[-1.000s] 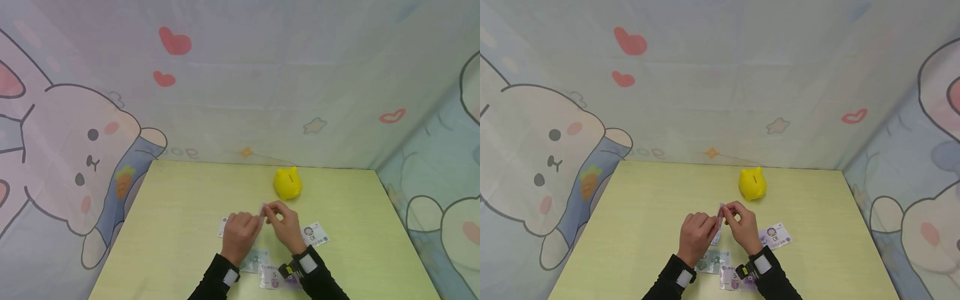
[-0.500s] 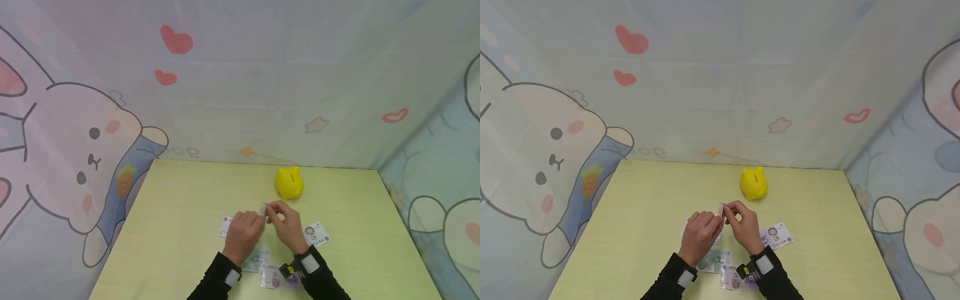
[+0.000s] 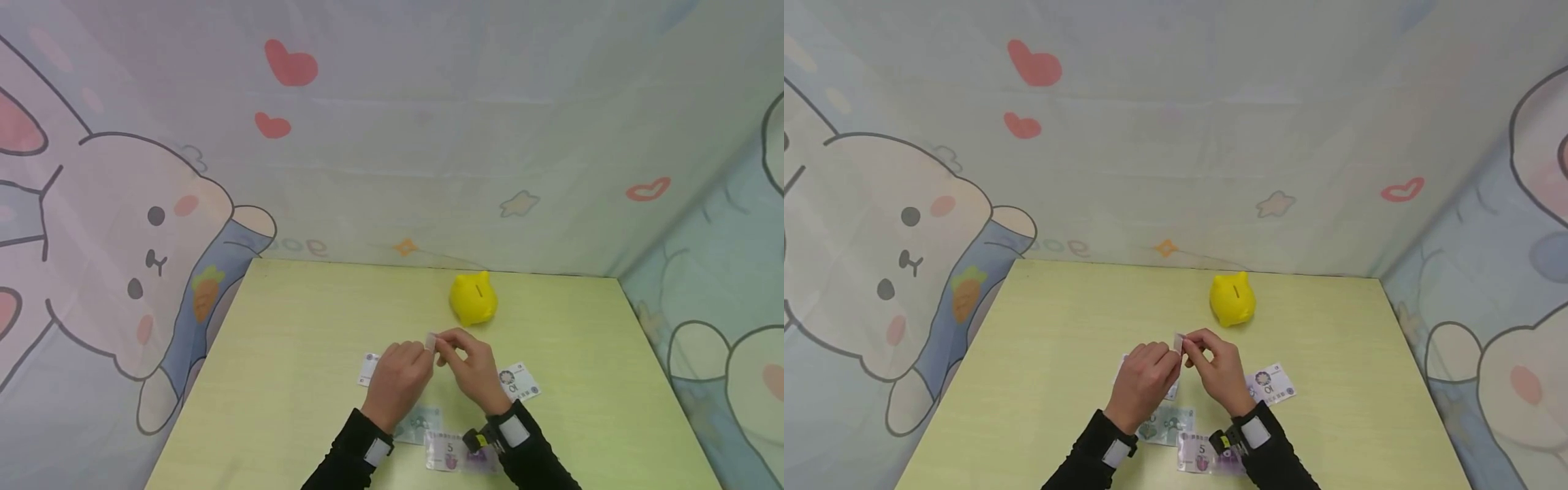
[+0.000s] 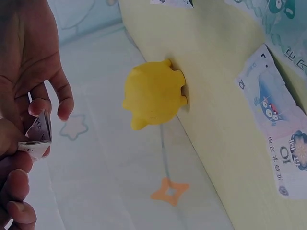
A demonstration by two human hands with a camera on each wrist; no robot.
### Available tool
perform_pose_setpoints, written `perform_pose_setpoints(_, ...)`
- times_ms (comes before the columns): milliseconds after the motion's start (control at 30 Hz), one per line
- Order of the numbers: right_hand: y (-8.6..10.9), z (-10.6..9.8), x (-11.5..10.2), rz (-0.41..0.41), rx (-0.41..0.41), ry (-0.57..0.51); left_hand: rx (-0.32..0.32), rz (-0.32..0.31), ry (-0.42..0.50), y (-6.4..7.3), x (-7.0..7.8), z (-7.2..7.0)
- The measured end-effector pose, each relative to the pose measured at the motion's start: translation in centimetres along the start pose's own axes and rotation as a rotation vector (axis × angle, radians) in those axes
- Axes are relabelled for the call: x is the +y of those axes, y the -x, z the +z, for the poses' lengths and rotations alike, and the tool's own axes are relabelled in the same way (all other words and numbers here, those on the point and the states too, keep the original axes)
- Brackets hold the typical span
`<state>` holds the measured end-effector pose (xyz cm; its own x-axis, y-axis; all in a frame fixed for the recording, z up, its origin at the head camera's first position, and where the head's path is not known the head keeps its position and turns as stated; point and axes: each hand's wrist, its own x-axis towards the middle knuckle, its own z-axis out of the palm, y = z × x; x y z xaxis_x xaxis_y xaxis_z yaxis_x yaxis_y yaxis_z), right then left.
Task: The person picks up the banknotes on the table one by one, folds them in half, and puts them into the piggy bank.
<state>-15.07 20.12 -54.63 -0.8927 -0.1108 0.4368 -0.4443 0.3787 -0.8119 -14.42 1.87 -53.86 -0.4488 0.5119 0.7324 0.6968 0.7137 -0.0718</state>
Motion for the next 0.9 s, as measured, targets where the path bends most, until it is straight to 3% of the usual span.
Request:
perform_pose_setpoints(267,0.11,-0.35,0.31,-0.054,-0.071,0.045,-0.067,0.013,-0.013,-0.19,-0.28,-0.50)
perform_pose_setpoints(533,-0.03,-0.26,0.08,-0.063,-0.056,0.012,-0.079,0.028,-0.038,-0.38,-0.35,-0.68)
perform_pose_setpoints(700,0.03,-0.16,-0.04,0.000,-0.035,0.002,-0.063,0.013,-0.032,-0.36,-0.26,-0.52)
perform_pose_setpoints(900,-0.01,0.00,0.08,0.051,-0.008,-0.038,0.012,-0.040,0.016,-0.07,-0.12,0.05)
